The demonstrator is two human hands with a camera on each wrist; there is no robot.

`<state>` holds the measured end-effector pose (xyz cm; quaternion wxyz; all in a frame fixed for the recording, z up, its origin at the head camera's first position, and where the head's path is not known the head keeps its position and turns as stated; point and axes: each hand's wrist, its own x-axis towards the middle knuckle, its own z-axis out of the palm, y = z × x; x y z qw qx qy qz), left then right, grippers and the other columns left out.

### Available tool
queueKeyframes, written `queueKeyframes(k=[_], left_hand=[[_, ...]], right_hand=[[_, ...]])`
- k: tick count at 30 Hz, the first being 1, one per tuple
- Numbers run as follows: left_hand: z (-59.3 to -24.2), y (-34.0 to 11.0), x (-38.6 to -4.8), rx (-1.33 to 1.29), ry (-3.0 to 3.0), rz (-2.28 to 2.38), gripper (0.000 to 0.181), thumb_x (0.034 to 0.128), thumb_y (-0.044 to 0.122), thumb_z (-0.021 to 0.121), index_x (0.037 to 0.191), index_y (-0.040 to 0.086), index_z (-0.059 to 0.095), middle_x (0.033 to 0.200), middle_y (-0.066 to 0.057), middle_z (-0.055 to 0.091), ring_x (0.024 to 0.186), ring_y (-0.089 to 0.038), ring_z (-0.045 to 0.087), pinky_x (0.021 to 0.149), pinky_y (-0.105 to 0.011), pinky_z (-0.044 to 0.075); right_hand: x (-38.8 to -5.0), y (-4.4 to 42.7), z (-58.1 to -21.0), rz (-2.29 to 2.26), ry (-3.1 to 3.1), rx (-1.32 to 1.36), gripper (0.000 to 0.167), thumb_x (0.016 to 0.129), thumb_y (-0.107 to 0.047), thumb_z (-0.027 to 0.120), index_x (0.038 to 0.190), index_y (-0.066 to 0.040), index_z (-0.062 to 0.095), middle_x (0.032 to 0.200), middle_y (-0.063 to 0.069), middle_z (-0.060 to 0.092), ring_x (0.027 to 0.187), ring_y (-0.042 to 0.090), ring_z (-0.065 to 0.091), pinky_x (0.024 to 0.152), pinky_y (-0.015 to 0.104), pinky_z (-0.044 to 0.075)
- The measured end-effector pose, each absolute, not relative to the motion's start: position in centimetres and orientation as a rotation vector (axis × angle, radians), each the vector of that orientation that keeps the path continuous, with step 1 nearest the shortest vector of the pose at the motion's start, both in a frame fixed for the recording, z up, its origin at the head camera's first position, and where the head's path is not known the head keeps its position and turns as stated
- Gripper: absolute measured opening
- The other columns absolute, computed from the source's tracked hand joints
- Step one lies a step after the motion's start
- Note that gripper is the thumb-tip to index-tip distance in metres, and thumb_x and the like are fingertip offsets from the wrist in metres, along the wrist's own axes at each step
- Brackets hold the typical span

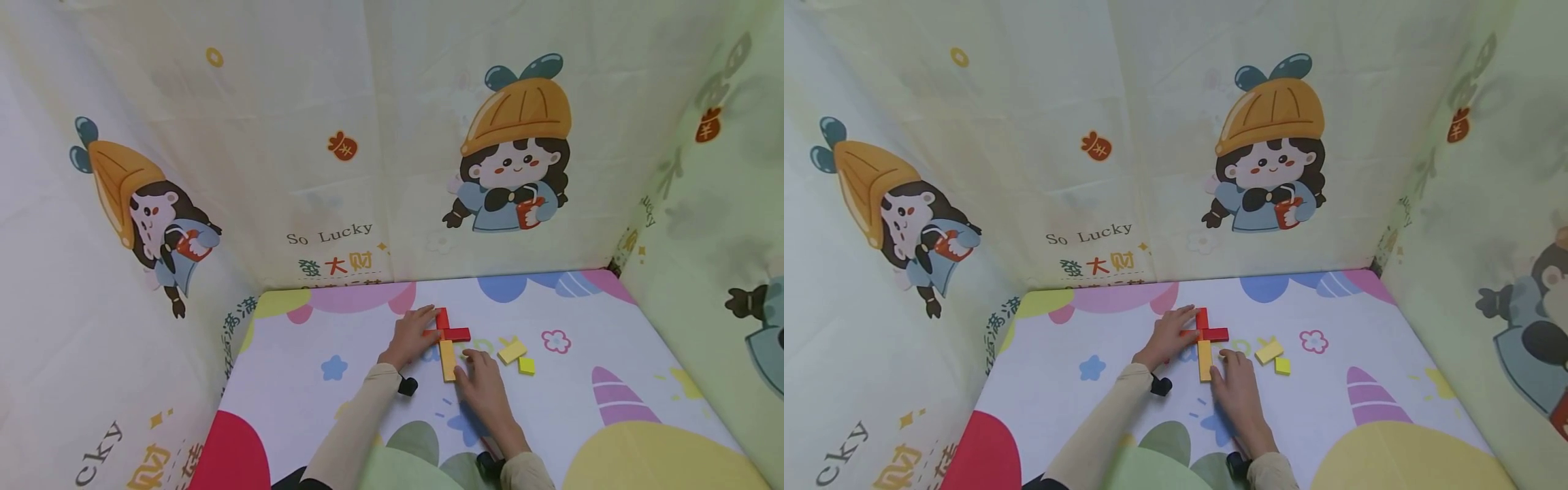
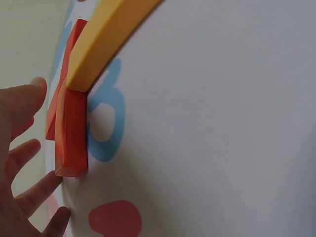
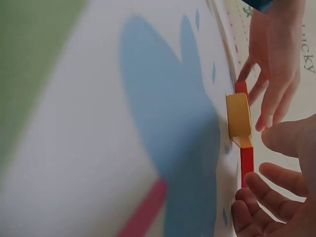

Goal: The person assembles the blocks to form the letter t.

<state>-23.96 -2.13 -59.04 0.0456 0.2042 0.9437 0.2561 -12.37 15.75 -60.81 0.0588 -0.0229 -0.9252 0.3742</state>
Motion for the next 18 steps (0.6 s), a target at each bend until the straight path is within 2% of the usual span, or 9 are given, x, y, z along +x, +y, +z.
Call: queueKeyframes(k=[8,14,18], left_hand=[[-60.4,-2.4,-23.5,0.777,2.946,0.56,0.063,0.0992,0.054,0.063,0.157,0.033,0.047,0.167,0.006,0.041,0.146,-0.029,0.044,0.11,-0.054,0.043],[-60.2,-2.3,-23.2,0.784,2.948,0.507,0.064,0.0966,0.055,0.066,0.155,0.036,0.049,0.167,0.006,0.041,0.147,-0.028,0.042,0.111,-0.055,0.043],[-60.0,-2.3,-23.0,0.775,2.952,0.513,0.062,0.0949,0.053,0.07,0.152,0.036,0.053,0.167,0.006,0.041,0.147,-0.027,0.042,0.111,-0.056,0.042]], right_hand=[[-11.5,16.6,-60.8,1.138,-2.718,-0.136,0.042,0.096,-0.013,0.072,0.133,0.0,0.059,0.128,0.019,0.063,0.119,0.034,0.059,0.103,0.054,0.052],[-11.0,17.2,-60.8,1.164,-2.729,-0.232,0.045,0.099,-0.017,0.069,0.139,-0.004,0.055,0.137,0.018,0.059,0.124,0.034,0.057,0.107,0.055,0.051],[-10.7,17.5,-60.7,1.156,-2.688,-0.262,0.044,0.1,-0.015,0.068,0.14,-0.003,0.055,0.137,0.018,0.058,0.121,0.034,0.057,0.104,0.055,0.052]])
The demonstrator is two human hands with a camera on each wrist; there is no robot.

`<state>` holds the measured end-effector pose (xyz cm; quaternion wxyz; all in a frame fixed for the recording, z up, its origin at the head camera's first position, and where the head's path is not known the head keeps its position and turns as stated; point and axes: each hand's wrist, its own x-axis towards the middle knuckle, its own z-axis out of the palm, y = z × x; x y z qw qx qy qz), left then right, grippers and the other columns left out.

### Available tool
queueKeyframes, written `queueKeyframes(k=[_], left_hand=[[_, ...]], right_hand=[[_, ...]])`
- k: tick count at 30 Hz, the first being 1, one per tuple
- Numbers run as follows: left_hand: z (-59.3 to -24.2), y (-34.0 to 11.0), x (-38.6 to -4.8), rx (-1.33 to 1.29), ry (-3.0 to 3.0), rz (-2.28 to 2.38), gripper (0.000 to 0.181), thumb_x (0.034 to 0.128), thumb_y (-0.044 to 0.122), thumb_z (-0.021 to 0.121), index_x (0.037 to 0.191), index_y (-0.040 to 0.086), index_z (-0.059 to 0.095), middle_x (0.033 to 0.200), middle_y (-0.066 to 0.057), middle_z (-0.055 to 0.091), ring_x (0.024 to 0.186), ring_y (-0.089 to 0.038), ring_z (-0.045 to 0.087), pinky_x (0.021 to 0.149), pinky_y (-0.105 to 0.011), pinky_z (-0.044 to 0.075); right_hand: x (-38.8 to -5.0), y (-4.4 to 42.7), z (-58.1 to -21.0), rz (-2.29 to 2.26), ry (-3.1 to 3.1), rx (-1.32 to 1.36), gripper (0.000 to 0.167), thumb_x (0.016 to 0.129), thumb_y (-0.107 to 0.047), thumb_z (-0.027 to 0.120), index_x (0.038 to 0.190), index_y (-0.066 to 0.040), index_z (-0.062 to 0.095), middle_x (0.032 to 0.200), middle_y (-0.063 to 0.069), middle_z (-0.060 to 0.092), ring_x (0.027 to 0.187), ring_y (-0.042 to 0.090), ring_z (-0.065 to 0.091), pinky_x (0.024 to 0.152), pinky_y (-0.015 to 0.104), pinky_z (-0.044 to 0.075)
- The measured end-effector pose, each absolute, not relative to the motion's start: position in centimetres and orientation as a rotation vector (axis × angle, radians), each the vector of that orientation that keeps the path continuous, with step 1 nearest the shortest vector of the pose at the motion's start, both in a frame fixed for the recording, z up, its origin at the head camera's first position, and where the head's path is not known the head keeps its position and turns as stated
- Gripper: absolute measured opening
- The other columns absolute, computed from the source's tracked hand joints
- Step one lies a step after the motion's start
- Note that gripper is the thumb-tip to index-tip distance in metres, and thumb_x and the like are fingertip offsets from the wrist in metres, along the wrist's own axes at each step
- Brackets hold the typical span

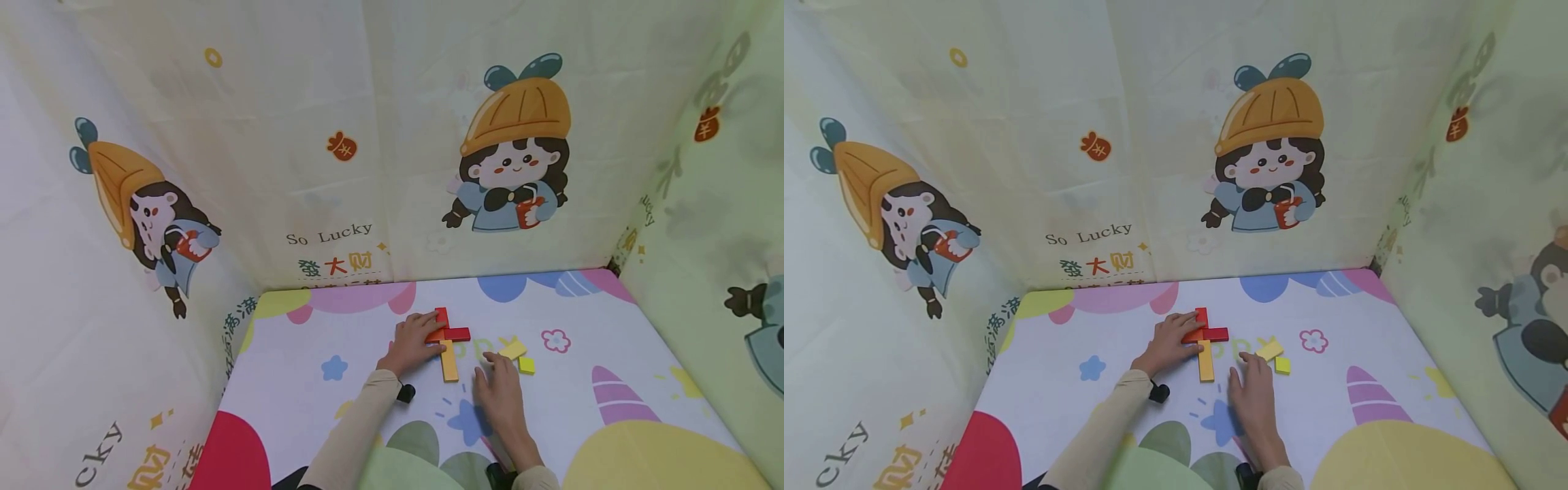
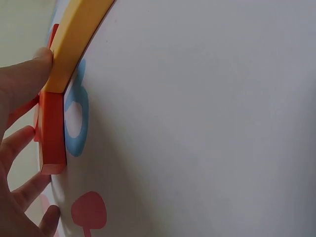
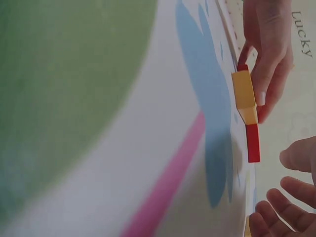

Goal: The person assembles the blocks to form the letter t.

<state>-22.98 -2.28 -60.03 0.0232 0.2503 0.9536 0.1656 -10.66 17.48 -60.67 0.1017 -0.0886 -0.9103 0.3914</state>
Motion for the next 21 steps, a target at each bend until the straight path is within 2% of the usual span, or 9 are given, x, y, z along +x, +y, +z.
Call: queueKeyframes(k=[5,8,18,21], left_hand=[[-60.3,-2.3,-23.0,0.777,2.957,0.538,0.058,0.0944,0.053,0.071,0.149,0.038,0.057,0.166,0.006,0.041,0.147,-0.027,0.041,0.111,-0.057,0.042],[-60.4,-2.3,-23.1,0.78,2.96,0.533,0.057,0.095,0.054,0.069,0.148,0.038,0.057,0.167,0.007,0.041,0.147,-0.027,0.041,0.111,-0.056,0.042],[-60.6,-2.4,-23.1,0.771,2.953,0.569,0.057,0.0944,0.053,0.071,0.147,0.037,0.058,0.167,0.007,0.041,0.148,-0.027,0.04,0.112,-0.056,0.042],[-60.8,-2.4,-23.1,0.771,2.952,0.578,0.056,0.0943,0.053,0.071,0.147,0.038,0.059,0.166,0.007,0.042,0.148,-0.027,0.04,0.112,-0.056,0.042]], right_hand=[[-10.3,18.1,-60.7,1.109,-2.611,-0.259,0.041,0.098,-0.01,0.068,0.136,0.001,0.057,0.131,0.02,0.06,0.115,0.035,0.059,0.099,0.055,0.053],[-10.1,18.6,-60.8,1.094,-2.56,-0.27,0.04,0.097,-0.008,0.07,0.134,0.002,0.058,0.129,0.022,0.061,0.116,0.038,0.058,0.1,0.056,0.051],[-10.0,20.9,-61.5,0.97,-2.31,-0.191,0.036,0.084,0.01,0.074,0.119,0.01,0.065,0.112,0.031,0.065,0.105,0.05,0.058,0.091,0.059,0.045],[-10.0,21.5,-61.7,0.959,-2.279,-0.197,0.036,0.083,0.011,0.074,0.118,0.01,0.065,0.11,0.032,0.065,0.103,0.051,0.058,0.089,0.06,0.045]])
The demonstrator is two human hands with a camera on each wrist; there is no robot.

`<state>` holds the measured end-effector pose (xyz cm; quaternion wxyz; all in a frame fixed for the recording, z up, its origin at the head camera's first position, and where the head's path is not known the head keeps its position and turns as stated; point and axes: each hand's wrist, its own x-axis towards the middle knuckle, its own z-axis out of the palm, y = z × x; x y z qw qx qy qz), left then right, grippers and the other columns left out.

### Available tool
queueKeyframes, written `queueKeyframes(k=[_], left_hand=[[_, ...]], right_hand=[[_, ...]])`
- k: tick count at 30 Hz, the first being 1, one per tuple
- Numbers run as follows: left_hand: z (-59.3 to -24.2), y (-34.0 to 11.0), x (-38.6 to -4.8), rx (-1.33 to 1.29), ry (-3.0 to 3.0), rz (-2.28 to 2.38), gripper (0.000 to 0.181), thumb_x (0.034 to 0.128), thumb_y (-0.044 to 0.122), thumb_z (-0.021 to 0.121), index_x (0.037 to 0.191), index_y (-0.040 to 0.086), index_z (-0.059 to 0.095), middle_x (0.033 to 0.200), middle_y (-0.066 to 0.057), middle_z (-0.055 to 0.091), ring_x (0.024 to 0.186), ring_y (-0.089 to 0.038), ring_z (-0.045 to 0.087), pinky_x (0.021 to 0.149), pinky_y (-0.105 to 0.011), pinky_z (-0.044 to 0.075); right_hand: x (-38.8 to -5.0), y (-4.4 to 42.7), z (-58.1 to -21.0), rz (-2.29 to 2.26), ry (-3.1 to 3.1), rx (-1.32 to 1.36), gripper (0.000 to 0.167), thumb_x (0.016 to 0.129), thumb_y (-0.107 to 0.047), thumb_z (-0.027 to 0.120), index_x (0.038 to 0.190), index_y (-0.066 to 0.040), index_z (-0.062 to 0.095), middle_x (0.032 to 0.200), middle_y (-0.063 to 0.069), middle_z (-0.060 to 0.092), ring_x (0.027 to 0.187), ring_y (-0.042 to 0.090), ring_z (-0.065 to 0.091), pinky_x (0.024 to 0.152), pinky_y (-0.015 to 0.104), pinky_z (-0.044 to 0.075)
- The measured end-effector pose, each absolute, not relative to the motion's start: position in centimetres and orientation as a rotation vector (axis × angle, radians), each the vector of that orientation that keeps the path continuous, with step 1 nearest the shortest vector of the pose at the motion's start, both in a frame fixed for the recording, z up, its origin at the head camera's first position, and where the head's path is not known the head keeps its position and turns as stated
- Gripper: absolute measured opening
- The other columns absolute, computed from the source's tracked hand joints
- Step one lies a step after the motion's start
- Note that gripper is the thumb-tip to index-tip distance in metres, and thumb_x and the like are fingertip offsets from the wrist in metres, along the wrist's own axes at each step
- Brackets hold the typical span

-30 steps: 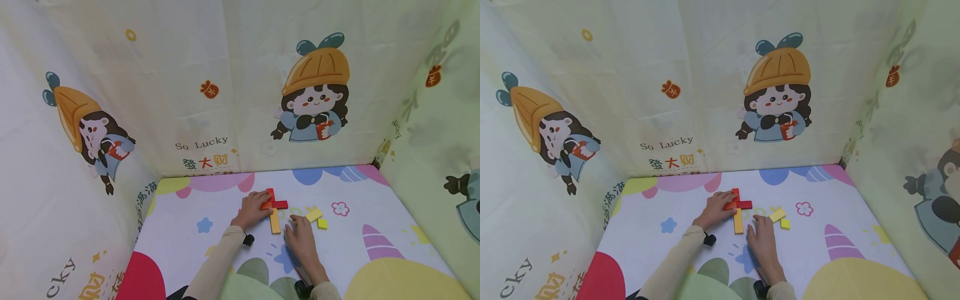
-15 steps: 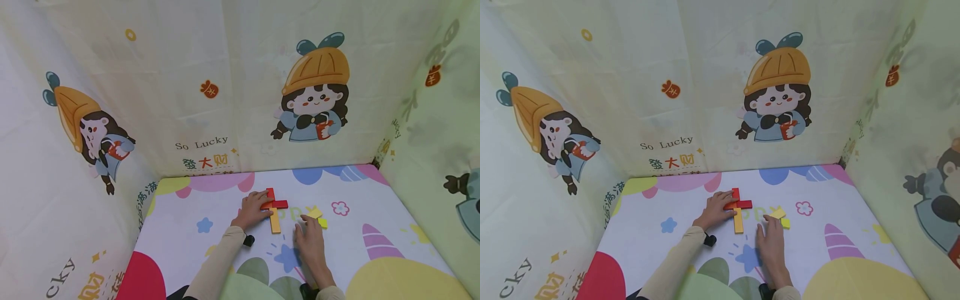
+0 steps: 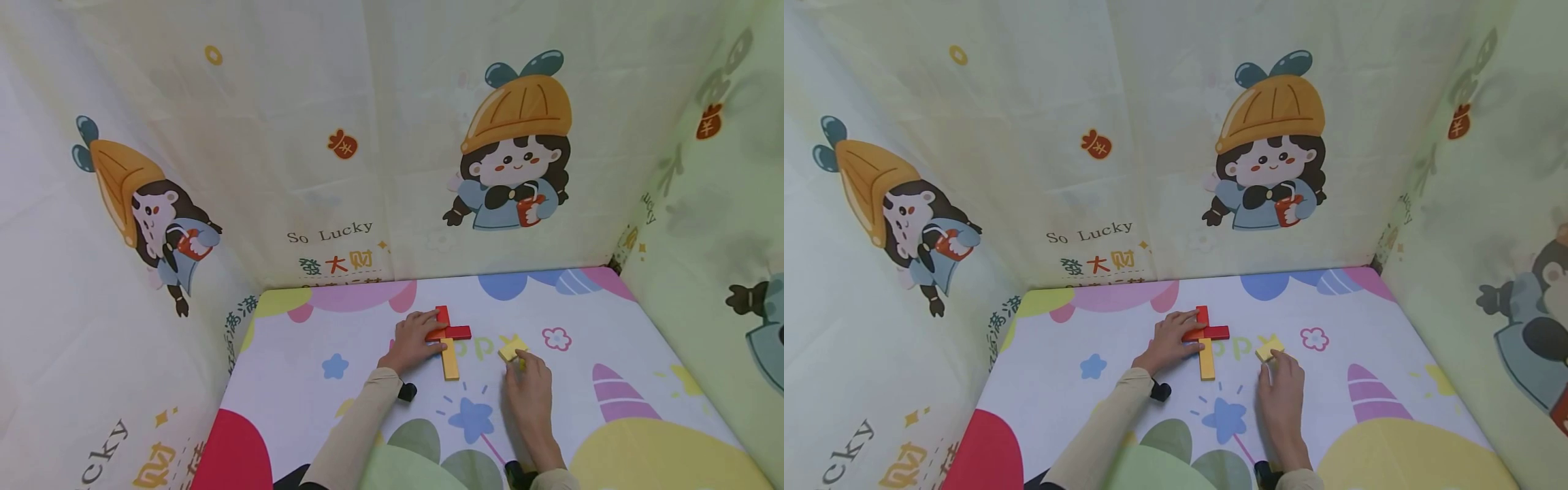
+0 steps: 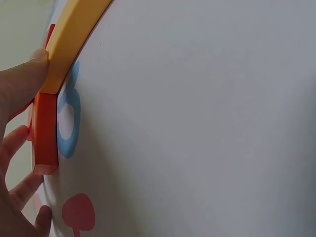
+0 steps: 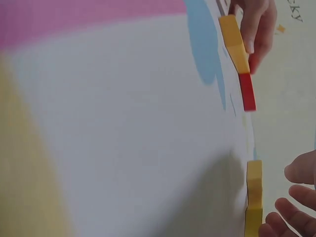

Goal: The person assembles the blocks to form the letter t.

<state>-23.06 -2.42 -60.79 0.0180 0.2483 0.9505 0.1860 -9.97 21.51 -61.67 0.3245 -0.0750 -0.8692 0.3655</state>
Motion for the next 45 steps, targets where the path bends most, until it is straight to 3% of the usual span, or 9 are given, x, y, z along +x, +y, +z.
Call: queueKeyframes(k=[20,34,45], left_hand=[[-60.9,-2.5,-23.3,0.779,2.949,0.597,0.056,0.0942,0.053,0.071,0.146,0.038,0.059,0.166,0.007,0.042,0.148,-0.027,0.04,0.112,-0.057,0.04],[-60.8,-2.6,-23.2,0.779,2.952,0.578,0.056,0.0941,0.055,0.071,0.146,0.039,0.059,0.166,0.01,0.041,0.148,-0.025,0.039,0.113,-0.057,0.041],[-60.4,-2.5,-23.0,0.766,2.932,0.571,0.055,0.095,0.054,0.07,0.147,0.038,0.058,0.167,0.009,0.04,0.149,-0.026,0.038,0.114,-0.058,0.04]], right_hand=[[-10.2,24.3,-61.3,0.974,-2.543,-0.34,0.048,0.091,-0.001,0.07,0.135,0.01,0.056,0.136,0.033,0.057,0.121,0.051,0.05,0.102,0.063,0.038],[-10.9,24.7,-61.1,1.036,-2.687,-0.518,0.053,0.094,-0.013,0.071,0.137,0.01,0.052,0.128,0.034,0.051,0.114,0.05,0.046,0.095,0.061,0.041],[-10.9,24.5,-60.8,1.067,-2.693,-0.569,0.05,0.094,-0.012,0.07,0.135,0.01,0.053,0.124,0.034,0.055,0.113,0.048,0.048,0.097,0.06,0.042]])
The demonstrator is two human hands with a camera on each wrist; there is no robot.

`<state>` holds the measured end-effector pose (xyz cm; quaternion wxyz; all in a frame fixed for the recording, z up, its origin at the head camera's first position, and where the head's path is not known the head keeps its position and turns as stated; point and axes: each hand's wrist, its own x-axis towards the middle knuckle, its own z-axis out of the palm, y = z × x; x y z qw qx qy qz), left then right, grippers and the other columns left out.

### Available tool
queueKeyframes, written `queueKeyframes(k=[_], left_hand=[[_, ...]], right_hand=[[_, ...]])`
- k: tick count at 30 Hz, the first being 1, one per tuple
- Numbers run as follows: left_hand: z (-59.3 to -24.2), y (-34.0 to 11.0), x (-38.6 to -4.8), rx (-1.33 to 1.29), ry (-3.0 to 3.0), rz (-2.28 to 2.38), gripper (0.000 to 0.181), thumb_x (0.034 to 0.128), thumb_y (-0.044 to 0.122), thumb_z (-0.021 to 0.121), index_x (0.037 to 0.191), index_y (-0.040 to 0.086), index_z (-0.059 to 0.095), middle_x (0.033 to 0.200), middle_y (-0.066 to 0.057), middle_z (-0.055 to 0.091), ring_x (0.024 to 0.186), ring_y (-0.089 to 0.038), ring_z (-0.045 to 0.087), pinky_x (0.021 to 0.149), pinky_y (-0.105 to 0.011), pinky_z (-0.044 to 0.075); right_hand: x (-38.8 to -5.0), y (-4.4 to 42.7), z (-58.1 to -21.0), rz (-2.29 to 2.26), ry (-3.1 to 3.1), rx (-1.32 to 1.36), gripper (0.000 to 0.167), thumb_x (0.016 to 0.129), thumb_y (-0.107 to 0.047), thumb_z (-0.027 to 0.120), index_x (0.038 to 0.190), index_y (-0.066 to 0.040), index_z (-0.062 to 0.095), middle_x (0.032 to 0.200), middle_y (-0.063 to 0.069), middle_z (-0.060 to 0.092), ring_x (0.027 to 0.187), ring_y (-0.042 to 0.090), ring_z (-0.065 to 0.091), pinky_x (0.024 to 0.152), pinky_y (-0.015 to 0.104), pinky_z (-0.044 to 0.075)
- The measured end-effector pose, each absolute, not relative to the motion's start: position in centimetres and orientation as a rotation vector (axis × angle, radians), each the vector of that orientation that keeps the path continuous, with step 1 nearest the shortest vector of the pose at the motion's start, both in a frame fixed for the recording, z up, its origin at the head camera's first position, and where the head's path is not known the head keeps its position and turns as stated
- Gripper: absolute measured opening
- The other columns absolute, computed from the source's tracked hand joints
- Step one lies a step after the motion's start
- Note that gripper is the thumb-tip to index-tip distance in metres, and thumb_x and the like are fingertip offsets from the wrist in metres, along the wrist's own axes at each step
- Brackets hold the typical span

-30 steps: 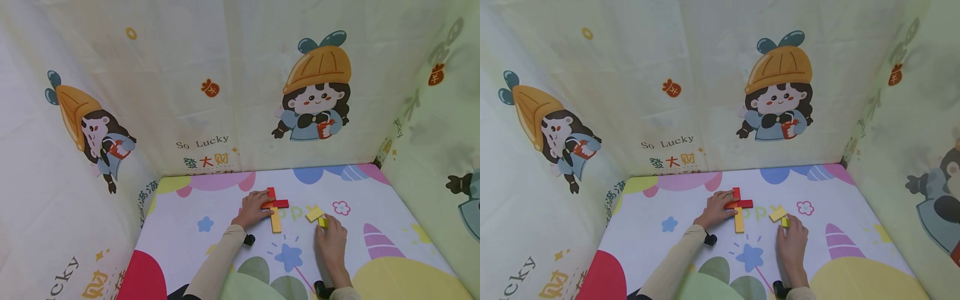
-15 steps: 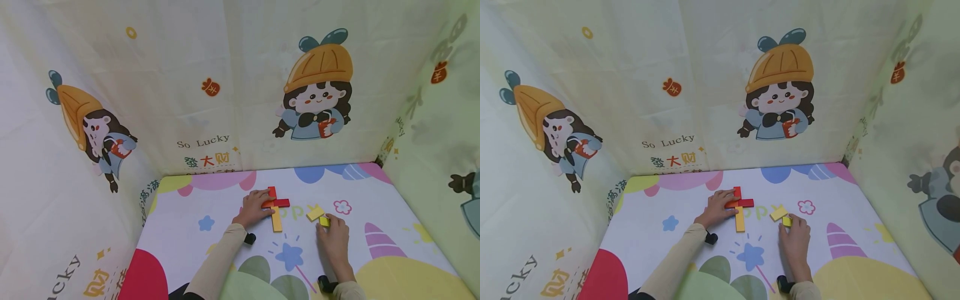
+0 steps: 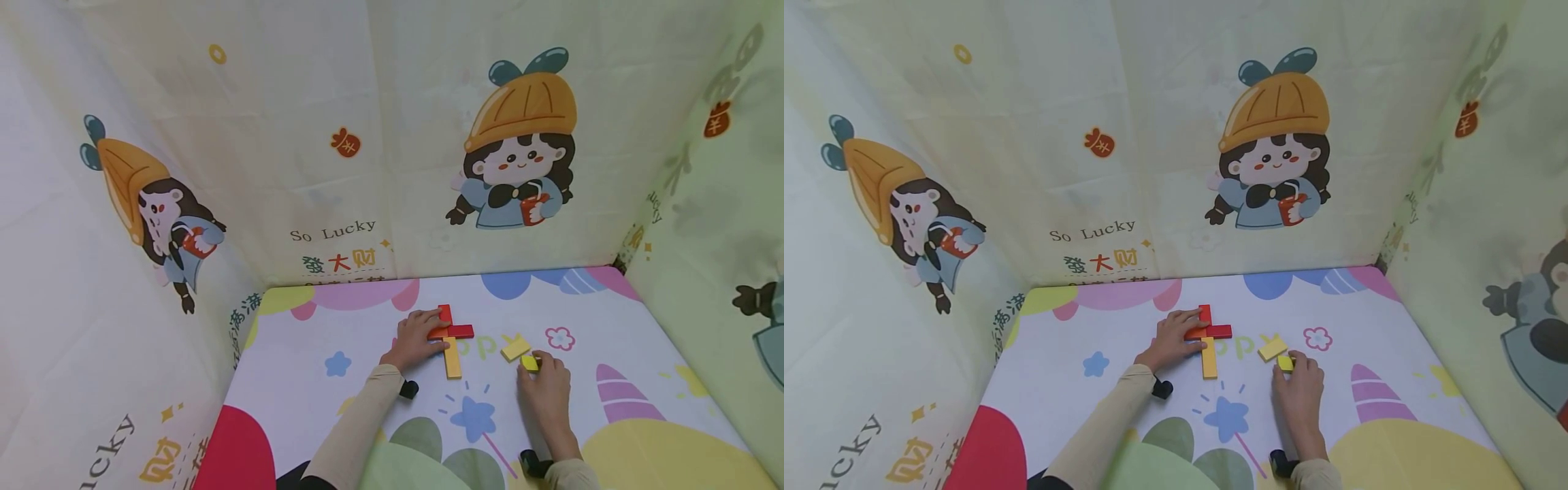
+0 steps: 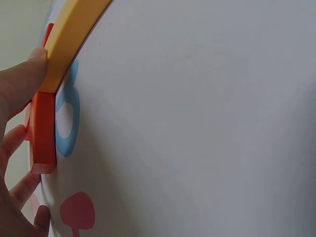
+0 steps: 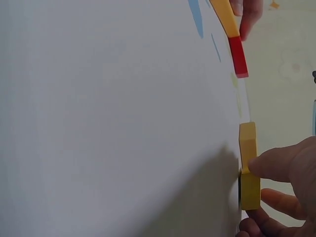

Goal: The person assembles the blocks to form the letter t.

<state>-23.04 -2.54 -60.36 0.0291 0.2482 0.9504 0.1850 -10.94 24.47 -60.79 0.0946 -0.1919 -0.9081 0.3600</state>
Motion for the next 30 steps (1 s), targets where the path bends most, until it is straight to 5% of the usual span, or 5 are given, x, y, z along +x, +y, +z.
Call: queueKeyframes(k=[30], left_hand=[[-60.5,-2.7,-23.1,0.783,2.909,0.588,0.055,0.0965,0.054,0.068,0.148,0.036,0.057,0.169,0.008,0.038,0.149,-0.026,0.038,0.113,-0.057,0.039]], right_hand=[[-9.0,22.5,-60.8,1.119,-2.621,-0.121,0.047,0.082,0.006,0.073,0.128,0.008,0.061,0.115,0.026,0.071,0.106,0.042,0.065,0.093,0.059,0.051]])
